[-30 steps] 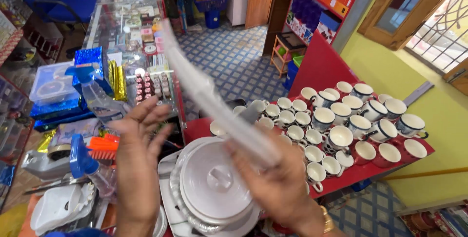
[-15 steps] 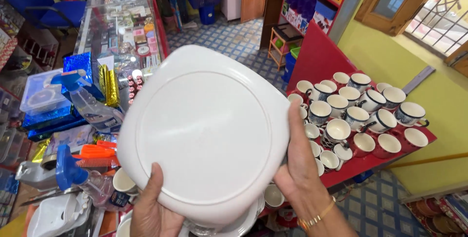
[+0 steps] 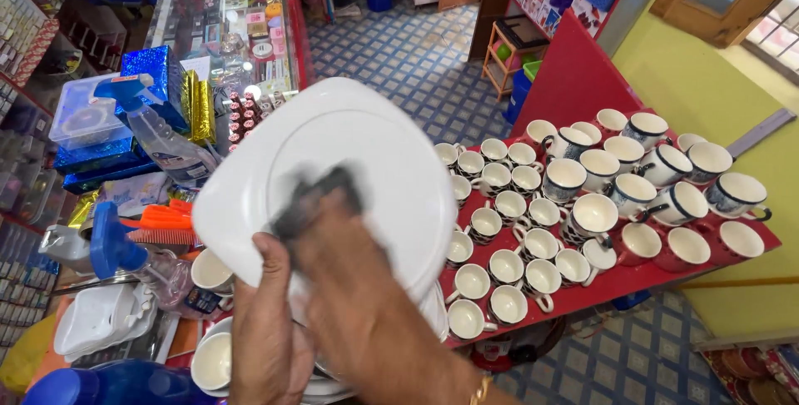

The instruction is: The person wipes white plates and patterned mugs with a dark cloth, then places them into a glass display cabinet. The person handles items one at a time, turning plates over to clean both sides before stacking them inside.

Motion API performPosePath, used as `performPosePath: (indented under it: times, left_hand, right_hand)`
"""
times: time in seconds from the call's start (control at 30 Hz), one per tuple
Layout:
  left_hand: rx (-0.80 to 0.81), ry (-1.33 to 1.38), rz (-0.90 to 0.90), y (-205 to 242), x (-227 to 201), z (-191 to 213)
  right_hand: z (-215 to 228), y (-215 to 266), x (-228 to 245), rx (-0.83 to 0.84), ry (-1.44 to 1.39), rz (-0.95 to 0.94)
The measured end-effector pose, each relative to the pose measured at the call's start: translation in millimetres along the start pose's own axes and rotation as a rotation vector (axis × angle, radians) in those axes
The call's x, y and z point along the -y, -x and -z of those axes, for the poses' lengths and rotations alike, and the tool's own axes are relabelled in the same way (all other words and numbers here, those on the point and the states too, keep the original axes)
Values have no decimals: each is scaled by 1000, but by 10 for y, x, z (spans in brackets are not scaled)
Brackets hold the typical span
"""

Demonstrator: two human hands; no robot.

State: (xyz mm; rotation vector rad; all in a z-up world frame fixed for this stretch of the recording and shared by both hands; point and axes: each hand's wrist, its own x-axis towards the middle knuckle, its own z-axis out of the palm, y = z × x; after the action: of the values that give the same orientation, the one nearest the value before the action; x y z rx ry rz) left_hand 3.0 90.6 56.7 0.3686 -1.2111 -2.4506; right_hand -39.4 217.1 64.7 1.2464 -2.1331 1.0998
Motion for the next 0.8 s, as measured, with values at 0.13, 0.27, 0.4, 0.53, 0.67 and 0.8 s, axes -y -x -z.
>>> performPosePath:
  times: [0.13, 0.27, 0.4, 0.53, 0.67, 0.8]
  left_hand:
    - [-55, 67, 11, 61, -80, 113]
    - [104, 77, -25, 176, -7, 59]
    - [-103, 14, -20, 243, 166, -135]
    - [-180, 93, 31, 282, 175, -204]
    - [-80, 21, -79, 423, 288, -184]
    - [-217, -56, -55, 476, 366, -119]
  right_hand:
    - [93, 65, -259, 136, -285, -106]
    - [264, -150, -698, -88, -62, -244]
    - [249, 105, -263, 62, -300, -86]
    - [420, 112, -339, 181, -223, -75]
    - [544, -26, -780, -8, -66, -205]
    - [411, 301, -321, 119, -248, 56]
